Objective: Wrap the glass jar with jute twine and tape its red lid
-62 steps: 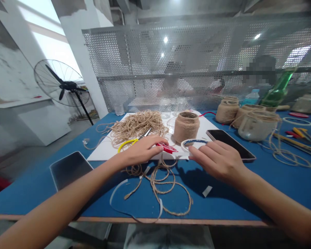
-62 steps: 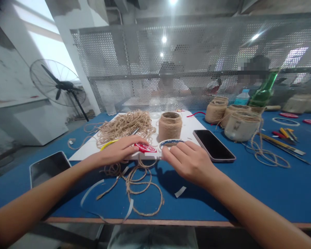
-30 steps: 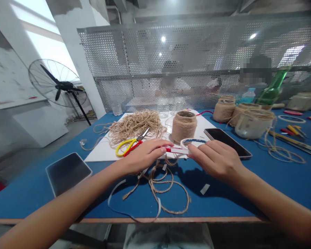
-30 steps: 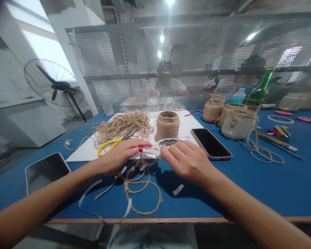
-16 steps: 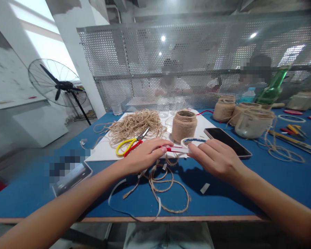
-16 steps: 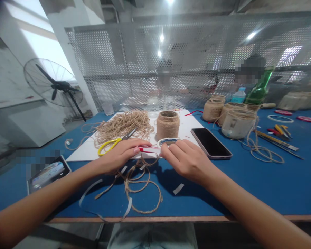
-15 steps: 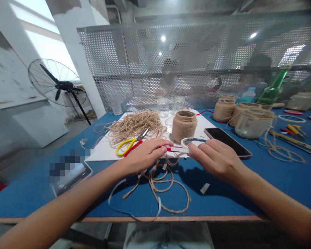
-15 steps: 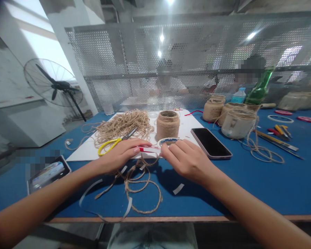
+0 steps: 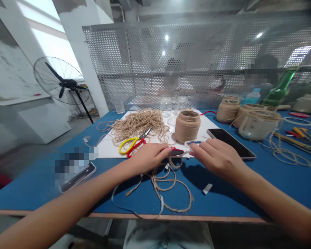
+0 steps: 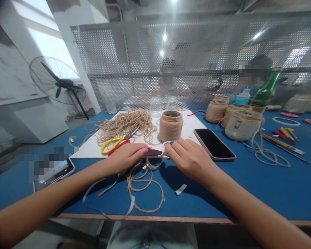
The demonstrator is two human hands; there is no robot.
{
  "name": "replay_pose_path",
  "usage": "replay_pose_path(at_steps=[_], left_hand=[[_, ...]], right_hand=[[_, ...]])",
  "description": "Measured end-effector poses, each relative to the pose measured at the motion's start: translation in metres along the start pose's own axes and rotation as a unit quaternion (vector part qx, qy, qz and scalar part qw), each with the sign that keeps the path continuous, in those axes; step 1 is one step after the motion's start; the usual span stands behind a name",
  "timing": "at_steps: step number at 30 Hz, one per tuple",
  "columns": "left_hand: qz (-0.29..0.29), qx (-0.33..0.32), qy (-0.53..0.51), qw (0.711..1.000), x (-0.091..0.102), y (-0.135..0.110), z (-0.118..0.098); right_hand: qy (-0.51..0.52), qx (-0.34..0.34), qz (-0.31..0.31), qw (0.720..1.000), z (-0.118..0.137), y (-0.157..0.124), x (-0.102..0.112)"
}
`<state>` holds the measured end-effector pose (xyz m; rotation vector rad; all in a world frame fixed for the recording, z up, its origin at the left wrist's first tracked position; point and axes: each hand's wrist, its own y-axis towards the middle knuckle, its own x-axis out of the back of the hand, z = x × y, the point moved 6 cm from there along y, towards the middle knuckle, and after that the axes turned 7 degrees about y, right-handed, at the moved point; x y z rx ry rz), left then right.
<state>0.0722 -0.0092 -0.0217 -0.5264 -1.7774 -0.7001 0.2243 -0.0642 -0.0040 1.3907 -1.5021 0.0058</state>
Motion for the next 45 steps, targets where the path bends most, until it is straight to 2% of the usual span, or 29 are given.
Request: replay_pose_path(at_steps=[5, 10, 18, 24, 30, 37, 45], left_hand=[[-0.017, -0.019, 0.094, 0.995, -0.002, 0.001, -0.003], [-0.05, -0.049, 0.09, 0.993, 0.002, -0.001, -0.004], [-0.03, -0.07, 0.144, 0.987, -0.006, -0.004, -0.002], [-0.075, -0.064, 0.167, 0.981, 0.001, -0.005, -0.001], [-0.132, -0.076, 0.164, 0.975, 0.007, -0.008, -0.009], [-0.127, -0.065, 0.162, 0.976, 0.005, -0.014, -0.018], [-0.127, -0.063, 0.129, 0.981, 0.006, -0.014, -0.016]], right_hand=[[0.004, -0.01, 0.012, 1.0, -0.003, -0.001, -0.006], [0.001, -0.017, 0.027, 0.999, -0.004, -0.001, -0.007], [-0.009, -0.025, 0.028, 0.999, -0.003, 0.002, -0.005], [-0.022, -0.052, 0.013, 0.998, -0.01, -0.001, -0.003], [0.023, -0.071, -0.005, 0.997, -0.012, 0.001, 0.0], [0.092, -0.067, -0.01, 0.993, -0.003, 0.004, 0.003], [0.101, -0.069, -0.016, 0.992, 0.002, 0.006, 0.006]])
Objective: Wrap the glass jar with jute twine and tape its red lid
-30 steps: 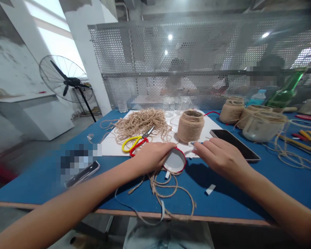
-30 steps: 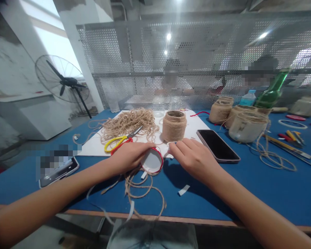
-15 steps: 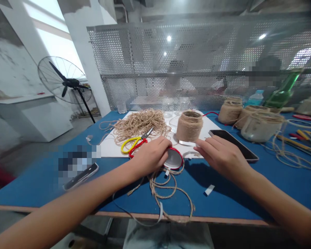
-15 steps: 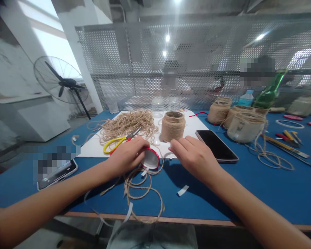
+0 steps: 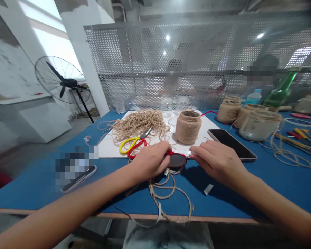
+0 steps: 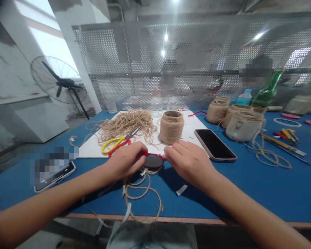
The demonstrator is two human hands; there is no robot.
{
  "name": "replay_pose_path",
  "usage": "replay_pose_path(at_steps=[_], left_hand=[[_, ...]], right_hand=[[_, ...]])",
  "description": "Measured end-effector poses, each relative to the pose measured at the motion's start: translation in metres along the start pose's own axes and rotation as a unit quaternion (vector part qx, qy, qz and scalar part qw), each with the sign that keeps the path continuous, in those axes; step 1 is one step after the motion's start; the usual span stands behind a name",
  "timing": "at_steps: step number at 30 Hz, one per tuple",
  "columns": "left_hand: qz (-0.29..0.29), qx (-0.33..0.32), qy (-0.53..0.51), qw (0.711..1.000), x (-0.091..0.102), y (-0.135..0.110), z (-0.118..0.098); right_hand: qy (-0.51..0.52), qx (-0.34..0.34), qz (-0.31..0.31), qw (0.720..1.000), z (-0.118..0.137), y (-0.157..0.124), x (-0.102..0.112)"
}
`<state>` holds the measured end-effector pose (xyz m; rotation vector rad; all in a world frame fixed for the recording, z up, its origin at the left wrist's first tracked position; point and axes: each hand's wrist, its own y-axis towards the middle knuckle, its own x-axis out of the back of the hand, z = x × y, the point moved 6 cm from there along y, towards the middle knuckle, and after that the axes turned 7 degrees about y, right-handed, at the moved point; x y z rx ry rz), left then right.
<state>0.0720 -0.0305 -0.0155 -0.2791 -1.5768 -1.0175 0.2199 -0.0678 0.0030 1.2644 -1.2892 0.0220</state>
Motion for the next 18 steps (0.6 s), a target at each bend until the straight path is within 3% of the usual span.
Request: replay_pose_path(at_steps=[18], left_hand=[[0.001, -0.005, -0.006, 1.0, -0.0013, -0.0002, 0.0002]], right_hand=[[-0.024, 0.008, 0.015, 1.0, -0.0006, -0.0046, -0.0094]])
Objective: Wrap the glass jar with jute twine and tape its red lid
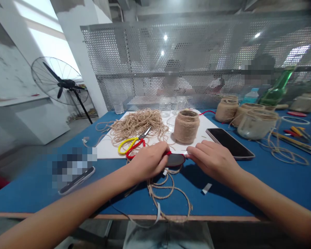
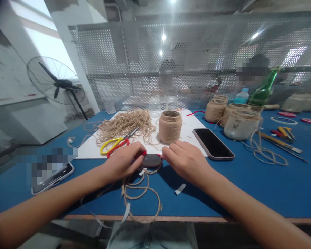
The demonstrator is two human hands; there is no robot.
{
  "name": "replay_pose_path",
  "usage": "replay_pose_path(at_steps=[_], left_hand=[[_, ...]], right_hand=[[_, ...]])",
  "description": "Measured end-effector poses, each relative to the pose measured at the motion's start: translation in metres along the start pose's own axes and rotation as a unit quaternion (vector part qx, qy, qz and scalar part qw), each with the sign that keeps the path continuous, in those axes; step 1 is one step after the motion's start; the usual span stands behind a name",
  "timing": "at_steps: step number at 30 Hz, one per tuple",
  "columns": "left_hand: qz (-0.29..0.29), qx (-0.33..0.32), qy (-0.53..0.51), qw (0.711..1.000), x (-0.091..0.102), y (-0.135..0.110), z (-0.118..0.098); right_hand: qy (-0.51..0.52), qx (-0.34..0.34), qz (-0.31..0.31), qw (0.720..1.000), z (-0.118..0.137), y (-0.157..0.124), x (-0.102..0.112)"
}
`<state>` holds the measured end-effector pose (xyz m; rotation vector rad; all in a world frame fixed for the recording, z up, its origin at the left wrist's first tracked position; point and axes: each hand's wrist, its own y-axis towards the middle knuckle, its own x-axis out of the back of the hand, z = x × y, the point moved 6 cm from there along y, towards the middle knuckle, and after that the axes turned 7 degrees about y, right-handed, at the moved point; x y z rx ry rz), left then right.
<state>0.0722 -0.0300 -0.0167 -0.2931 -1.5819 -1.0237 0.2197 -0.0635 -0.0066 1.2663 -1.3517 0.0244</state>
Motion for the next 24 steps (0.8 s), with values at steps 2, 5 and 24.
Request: replay_pose_path(at_steps=[2, 5, 24], left_hand=[[0.002, 0.0, -0.001, 1.0, -0.0002, 0.0001, -0.0003], [0.002, 0.002, -0.003, 1.0, 0.0001, 0.0002, -0.0005], [0.019, 0.016, -0.007, 1.0, -0.0023, 0.0004, 0.0005]], right_hand=[[0.002, 0.0, -0.001, 1.0, -0.0001, -0.0003, -0.0003], [0.005, -0.002, 0.004, 1.0, -0.0007, -0.0011, -0.0025], [0.005, -0.018, -0.023, 1.0, -0.0017, 0.0034, 0.0022]])
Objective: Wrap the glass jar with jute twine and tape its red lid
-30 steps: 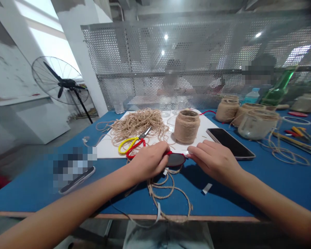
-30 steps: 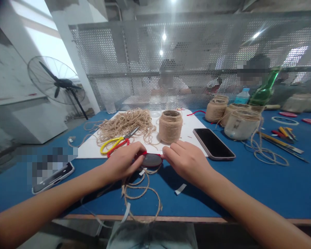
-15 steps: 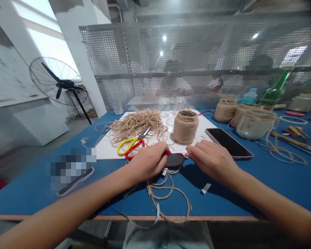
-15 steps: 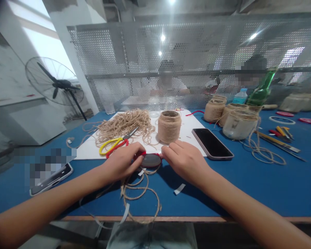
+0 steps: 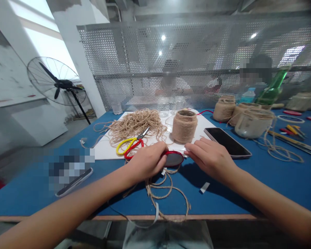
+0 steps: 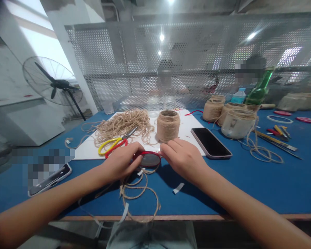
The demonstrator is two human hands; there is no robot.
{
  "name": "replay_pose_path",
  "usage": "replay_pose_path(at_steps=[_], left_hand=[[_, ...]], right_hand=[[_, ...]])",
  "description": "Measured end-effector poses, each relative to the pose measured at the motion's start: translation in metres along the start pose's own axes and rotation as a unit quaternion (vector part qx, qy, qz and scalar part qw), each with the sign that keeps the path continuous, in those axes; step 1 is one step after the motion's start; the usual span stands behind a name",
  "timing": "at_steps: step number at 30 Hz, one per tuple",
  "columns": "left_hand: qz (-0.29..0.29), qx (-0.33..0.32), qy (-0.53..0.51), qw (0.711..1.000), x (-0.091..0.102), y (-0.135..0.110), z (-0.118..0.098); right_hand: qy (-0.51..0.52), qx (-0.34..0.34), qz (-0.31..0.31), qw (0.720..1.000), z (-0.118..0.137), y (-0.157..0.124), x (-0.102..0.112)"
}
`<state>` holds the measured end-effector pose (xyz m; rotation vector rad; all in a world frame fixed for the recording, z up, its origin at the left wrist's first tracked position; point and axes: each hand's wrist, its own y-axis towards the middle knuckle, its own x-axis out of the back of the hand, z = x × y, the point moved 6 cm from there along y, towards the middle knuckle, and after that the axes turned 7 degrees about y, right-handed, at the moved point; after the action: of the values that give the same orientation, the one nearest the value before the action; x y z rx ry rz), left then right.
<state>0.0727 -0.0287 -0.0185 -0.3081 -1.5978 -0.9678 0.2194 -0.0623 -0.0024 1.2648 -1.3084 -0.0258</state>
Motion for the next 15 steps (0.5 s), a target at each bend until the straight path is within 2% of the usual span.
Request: replay_pose_path(at_steps=[5, 15], left_hand=[[-0.011, -0.009, 0.003, 1.0, 0.0017, -0.0002, -0.0019], [-0.01, -0.003, 0.008, 1.0, 0.0022, -0.0003, -0.0017]], right_hand=[[-0.001, 0.005, 0.02, 1.0, 0.0005, -0.0006, -0.0051], [-0.009, 0.011, 0.01, 1.0, 0.0031, -0.0006, -0.0047]])
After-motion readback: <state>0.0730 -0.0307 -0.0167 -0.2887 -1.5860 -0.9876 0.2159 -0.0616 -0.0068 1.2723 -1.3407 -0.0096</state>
